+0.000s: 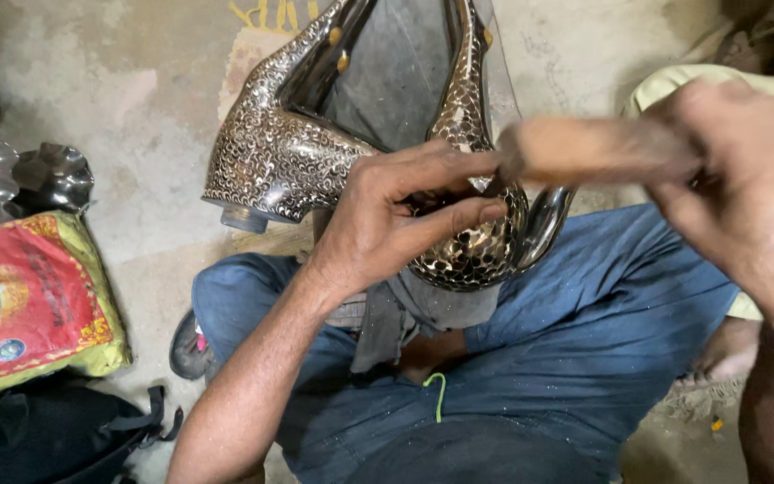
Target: The person sits on the floor and uses a wooden mallet to repeatedly hammer a small metal chisel against the curved neck of a decorative metal bird sculpture. The person holds the sculpture steady with one hand while striking the chisel with the other to create a textured pattern on the surface.
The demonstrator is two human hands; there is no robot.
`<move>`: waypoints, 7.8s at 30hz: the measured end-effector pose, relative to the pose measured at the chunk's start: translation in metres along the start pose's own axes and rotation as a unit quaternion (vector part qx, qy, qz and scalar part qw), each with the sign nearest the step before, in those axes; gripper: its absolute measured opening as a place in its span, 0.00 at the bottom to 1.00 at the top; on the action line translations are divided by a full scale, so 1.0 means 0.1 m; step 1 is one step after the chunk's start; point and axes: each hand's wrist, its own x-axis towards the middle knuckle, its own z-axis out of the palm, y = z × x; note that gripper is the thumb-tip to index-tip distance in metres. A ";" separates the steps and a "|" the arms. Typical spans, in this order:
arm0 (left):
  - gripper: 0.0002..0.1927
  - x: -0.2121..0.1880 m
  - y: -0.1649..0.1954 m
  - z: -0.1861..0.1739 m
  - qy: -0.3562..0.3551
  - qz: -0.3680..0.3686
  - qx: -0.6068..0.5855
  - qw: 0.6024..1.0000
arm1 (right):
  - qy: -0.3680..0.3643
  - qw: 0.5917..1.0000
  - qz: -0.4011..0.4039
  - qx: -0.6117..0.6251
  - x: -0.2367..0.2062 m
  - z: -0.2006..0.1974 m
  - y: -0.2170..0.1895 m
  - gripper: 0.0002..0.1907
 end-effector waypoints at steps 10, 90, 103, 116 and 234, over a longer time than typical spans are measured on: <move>0.19 -0.05 -0.10 0.00 0.011 0.027 -0.033 0.999 | 0.108 0.961 0.126 0.221 -0.05 0.13 -0.09 0.12; 0.19 0.18 -0.21 -0.12 -0.084 0.080 -0.024 0.993 | 0.096 0.902 0.133 0.400 -0.47 0.39 0.20 0.12; 0.19 0.18 -0.28 -0.11 -0.086 0.091 -0.020 0.992 | 0.050 0.943 0.115 0.308 -0.50 0.39 0.24 0.07; 0.17 0.19 -0.26 -0.13 -0.090 0.100 -0.057 0.989 | 0.024 0.963 0.196 0.185 -0.30 0.19 -0.08 0.07; 0.19 0.62 -0.04 0.53 -0.052 0.072 -0.029 0.996 | 0.123 0.978 0.105 0.130 -0.09 -0.14 0.73 0.13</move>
